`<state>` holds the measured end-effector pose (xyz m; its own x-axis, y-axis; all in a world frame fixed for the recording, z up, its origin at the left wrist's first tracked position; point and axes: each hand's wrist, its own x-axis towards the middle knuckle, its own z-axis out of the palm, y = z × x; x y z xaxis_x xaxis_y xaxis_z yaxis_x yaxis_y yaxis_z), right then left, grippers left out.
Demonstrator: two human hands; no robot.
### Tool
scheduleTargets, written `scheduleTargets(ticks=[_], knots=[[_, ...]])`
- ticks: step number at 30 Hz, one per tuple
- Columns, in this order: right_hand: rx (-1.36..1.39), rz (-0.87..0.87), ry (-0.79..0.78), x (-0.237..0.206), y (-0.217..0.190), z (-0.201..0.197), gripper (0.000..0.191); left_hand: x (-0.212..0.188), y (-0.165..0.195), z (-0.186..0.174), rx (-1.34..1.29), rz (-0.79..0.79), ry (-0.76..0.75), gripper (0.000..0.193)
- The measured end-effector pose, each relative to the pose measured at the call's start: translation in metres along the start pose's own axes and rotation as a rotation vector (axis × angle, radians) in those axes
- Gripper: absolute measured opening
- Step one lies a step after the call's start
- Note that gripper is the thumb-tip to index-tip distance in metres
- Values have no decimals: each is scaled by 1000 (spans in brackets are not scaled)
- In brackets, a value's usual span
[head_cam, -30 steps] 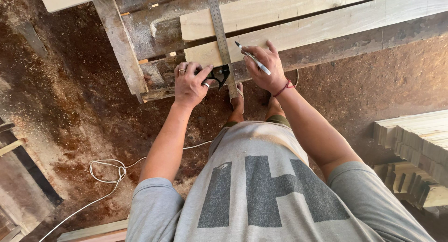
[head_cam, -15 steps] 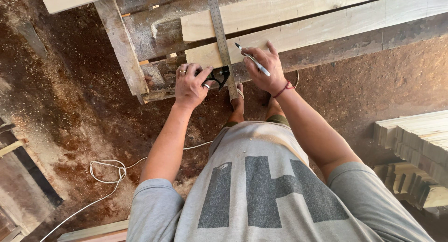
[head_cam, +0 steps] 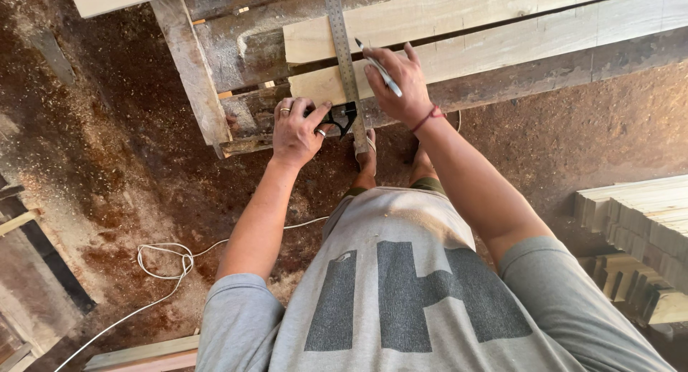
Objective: The person marks straight lines on wooden boards laid across a workbench. They use a pen with a metal ruler and a try square to draw guide lines across each board, repositioning the square along the boards, and use a tape measure to check lengths on a board.
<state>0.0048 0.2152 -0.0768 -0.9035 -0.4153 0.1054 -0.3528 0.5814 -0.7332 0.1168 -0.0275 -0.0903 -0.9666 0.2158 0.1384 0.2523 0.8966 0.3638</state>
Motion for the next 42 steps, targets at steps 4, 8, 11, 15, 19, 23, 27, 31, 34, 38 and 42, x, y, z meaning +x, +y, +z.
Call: scheduleTargets(ticks=[4, 8, 11, 15, 19, 23, 27, 31, 34, 38, 42], knots=[[-6, 22, -22, 27, -1, 5, 24, 0, -2, 0, -2, -1, 0, 47], [8, -60, 49, 44, -7, 5, 23, -1, -2, 0, 25, 1, -17, 47], [-1, -78, 55, 50, -11, 5, 23, -1, -2, 0, 25, -13, -25, 49], [-8, -57, 59, 50, -10, 5, 23, -1, -3, 0, 16, -5, -21, 47], [-19, 29, -60, 49, -7, 5, 24, -2, -3, 0, 14, 1, -17, 47], [-69, -75, -51, 32, -9, 0, 22, -2, -4, 1, 17, 5, -20, 46], [-124, 15, -166, 2, -12, -6, 22, -1, -6, 3, 26, 4, -25, 45], [-97, -54, -105, -9, -10, -4, 23, 0, -5, 4, 26, 17, -6, 45], [-60, -58, -76, -20, -12, -4, 25, -2, -2, 2, 30, 7, -16, 46], [-74, -86, -127, -49, -25, -16, 19, -2, 0, -2, 18, 3, 4, 47], [-118, -15, -221, -52, -33, -23, 17, -1, 0, -3, 16, -1, 3, 46]])
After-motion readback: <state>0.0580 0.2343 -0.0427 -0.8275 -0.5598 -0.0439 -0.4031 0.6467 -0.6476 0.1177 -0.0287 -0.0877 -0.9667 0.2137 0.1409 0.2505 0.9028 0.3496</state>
